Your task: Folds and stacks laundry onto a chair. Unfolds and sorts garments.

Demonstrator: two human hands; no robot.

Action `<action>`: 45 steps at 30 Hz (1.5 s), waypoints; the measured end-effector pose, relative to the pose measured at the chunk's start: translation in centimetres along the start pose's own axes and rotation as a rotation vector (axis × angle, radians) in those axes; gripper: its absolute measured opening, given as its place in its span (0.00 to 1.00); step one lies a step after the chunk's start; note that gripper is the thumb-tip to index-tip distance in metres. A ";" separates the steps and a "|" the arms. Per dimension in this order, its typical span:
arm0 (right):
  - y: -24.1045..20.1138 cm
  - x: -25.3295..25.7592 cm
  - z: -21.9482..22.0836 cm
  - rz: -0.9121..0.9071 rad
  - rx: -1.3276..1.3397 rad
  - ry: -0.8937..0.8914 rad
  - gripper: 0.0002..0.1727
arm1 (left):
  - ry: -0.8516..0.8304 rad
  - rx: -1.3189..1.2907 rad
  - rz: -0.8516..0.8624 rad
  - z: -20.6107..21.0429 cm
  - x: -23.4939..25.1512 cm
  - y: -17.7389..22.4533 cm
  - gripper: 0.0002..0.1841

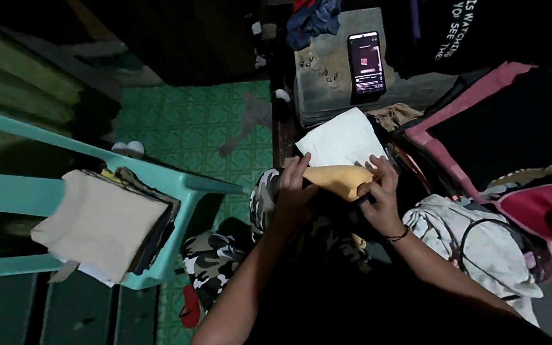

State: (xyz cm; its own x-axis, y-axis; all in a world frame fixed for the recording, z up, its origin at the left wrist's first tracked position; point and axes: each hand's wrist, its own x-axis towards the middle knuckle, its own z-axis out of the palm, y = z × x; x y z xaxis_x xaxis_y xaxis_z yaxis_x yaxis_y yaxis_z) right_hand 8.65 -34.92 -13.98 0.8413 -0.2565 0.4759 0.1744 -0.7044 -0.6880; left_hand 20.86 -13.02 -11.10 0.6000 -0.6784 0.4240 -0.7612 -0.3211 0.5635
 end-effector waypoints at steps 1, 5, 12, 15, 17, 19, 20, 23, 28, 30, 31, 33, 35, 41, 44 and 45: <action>-0.2 -0.1 -0.2 -0.003 -0.027 0.019 0.05 | -0.039 0.002 -0.009 -0.1 -0.1 -0.1 0.10; -0.5 0.1 -0.6 -0.025 -0.068 0.084 0.05 | -0.162 -0.027 -0.021 -0.6 0.5 -0.3 0.21; -0.5 0.4 -0.3 -0.010 0.033 0.053 0.06 | -0.159 -0.333 -0.155 -1.8 3.2 -0.2 0.22; -0.5 0.5 -0.3 0.013 0.012 0.030 0.22 | -0.056 -0.426 -0.207 -1.4 3.8 -0.6 0.17; -0.6 0.8 -0.3 0.010 -0.020 -0.005 0.25 | -0.050 -0.413 -0.235 -1.0 4.1 -0.6 0.15; -0.7 1.0 -0.1 -0.013 -0.057 -0.023 0.21 | -0.080 -0.417 -0.266 -1.0 4.6 -0.4 0.19; -0.8 1.1 -0.2 -0.026 -0.070 -0.024 0.17 | -0.098 -0.448 -0.301 -1.1 4.9 -0.2 0.23; -1.4 1.1 -0.8 -0.074 -0.059 -0.041 0.09 | -0.121 -0.614 -0.495 -1.2 6.1 0.0 0.47; -2.6 -0.5 -2.9 -0.080 0.072 -0.251 0.13 | -0.321 -0.525 -0.711 -1.1 7.1 -1.6 0.31; -2.9 -1.4 -3.6 -0.082 0.087 -0.289 0.14 | -0.366 -0.483 -0.737 -0.6 7.2 -2.3 0.18; -3.2 -1.7 -4.0 -0.080 0.092 -0.296 0.15 | -0.369 -0.485 -0.743 -0.4 7.4 -2.5 0.17; -3.9 -2.1 -4.8 -0.080 0.101 -0.300 0.16 | -0.338 -0.511 -0.728 -0.1 7.8 -2.8 0.17; -4.5 -2.1 -5.8 -0.108 0.112 -0.301 0.17 | -0.302 -0.532 -0.672 -0.4 8.4 -2.6 0.16; -6.2 -1.2 -11.4 -0.141 0.240 -0.412 0.19 | -0.262 -0.621 -0.407 -3.8 10.7 1.3 0.12; -7.2 -0.2 -14.3 -0.063 0.384 -0.373 0.23 | -0.226 -0.653 -0.313 -6.5 11.7 3.6 0.11; -7.5 0.1 -15.1 -0.009 0.428 -0.348 0.23 | -0.199 -0.654 -0.295 -7.6 12.0 4.3 0.10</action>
State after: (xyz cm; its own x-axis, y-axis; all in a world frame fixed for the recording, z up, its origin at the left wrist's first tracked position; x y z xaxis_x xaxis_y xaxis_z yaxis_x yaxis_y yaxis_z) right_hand -0.31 -39.67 -0.53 0.9458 0.0332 0.3231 0.3133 -0.3552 -0.8807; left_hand 26.64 -17.54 1.85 0.6535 -0.7517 0.0887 -0.2365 -0.0915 0.9673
